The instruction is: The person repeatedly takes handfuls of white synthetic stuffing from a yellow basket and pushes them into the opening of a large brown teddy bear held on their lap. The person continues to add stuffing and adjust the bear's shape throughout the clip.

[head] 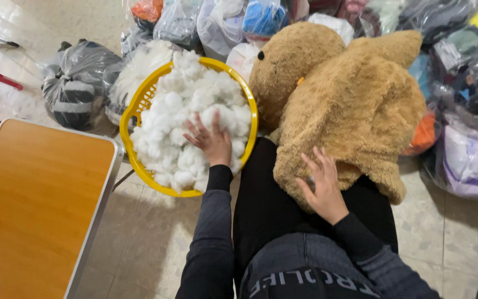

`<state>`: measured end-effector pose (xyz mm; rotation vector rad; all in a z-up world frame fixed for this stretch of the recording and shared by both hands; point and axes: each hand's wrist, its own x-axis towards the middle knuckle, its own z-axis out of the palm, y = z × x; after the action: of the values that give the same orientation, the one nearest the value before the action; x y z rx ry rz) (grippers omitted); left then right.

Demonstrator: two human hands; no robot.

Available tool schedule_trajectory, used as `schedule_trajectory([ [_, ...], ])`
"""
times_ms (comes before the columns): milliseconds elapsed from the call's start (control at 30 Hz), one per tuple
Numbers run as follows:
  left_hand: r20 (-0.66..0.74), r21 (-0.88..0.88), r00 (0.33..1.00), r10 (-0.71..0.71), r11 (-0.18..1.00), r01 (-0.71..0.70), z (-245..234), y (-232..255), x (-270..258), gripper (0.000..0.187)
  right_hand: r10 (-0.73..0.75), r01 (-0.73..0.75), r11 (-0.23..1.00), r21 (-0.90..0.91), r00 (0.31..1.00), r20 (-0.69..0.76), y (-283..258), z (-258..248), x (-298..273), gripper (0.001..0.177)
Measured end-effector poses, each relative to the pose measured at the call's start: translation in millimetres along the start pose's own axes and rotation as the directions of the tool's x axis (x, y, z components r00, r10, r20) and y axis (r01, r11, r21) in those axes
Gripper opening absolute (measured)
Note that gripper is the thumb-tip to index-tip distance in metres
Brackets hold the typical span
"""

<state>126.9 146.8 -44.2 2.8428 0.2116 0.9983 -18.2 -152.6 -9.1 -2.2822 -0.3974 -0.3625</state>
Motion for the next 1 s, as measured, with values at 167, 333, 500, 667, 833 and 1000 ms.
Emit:
schedule_trajectory([
  [167, 0.262, 0.029, 0.956, 0.134, 0.989, -0.147, 55.7, -22.2, -6.3, 0.057, 0.027, -0.02, 0.995, -0.099, 0.997, 0.073, 1.0, 12.4, -5.4, 0.07],
  [333, 0.599, 0.037, 0.796, -0.093, 0.995, 0.089, 104.5, -51.4, -25.9, 0.062, 0.12, -0.094, 0.987, -0.132, 0.972, 0.202, 5.3, 20.3, -6.7, 0.074],
  [500, 0.707, 0.098, 0.687, -0.166, 0.986, 0.138, 101.7, -40.4, -16.0, 0.058, 0.13, -0.103, 0.986, -0.131, 0.967, 0.218, 4.9, 18.3, -7.9, 0.073],
  [667, 0.417, -0.085, 0.906, -0.075, 0.989, 0.121, 37.1, -6.1, -4.9, 0.06, 0.097, -0.062, 0.983, -0.173, 0.975, 0.202, 6.0, 23.2, -7.6, 0.074],
  [833, 0.219, -0.218, 0.974, -0.057, 0.97, 0.106, -31.2, 32.2, -45.7, 0.063, 0.036, 0.016, 0.972, -0.232, 0.975, 0.218, -1.6, 35.9, -4.7, 0.073],
  [1000, 0.197, -0.304, 0.98, -0.031, 0.948, 0.091, -66.5, 54.3, -86.6, 0.066, 0.03, 0.016, 0.977, -0.215, 0.978, 0.208, -13.9, 43.0, -0.7, 0.077],
])
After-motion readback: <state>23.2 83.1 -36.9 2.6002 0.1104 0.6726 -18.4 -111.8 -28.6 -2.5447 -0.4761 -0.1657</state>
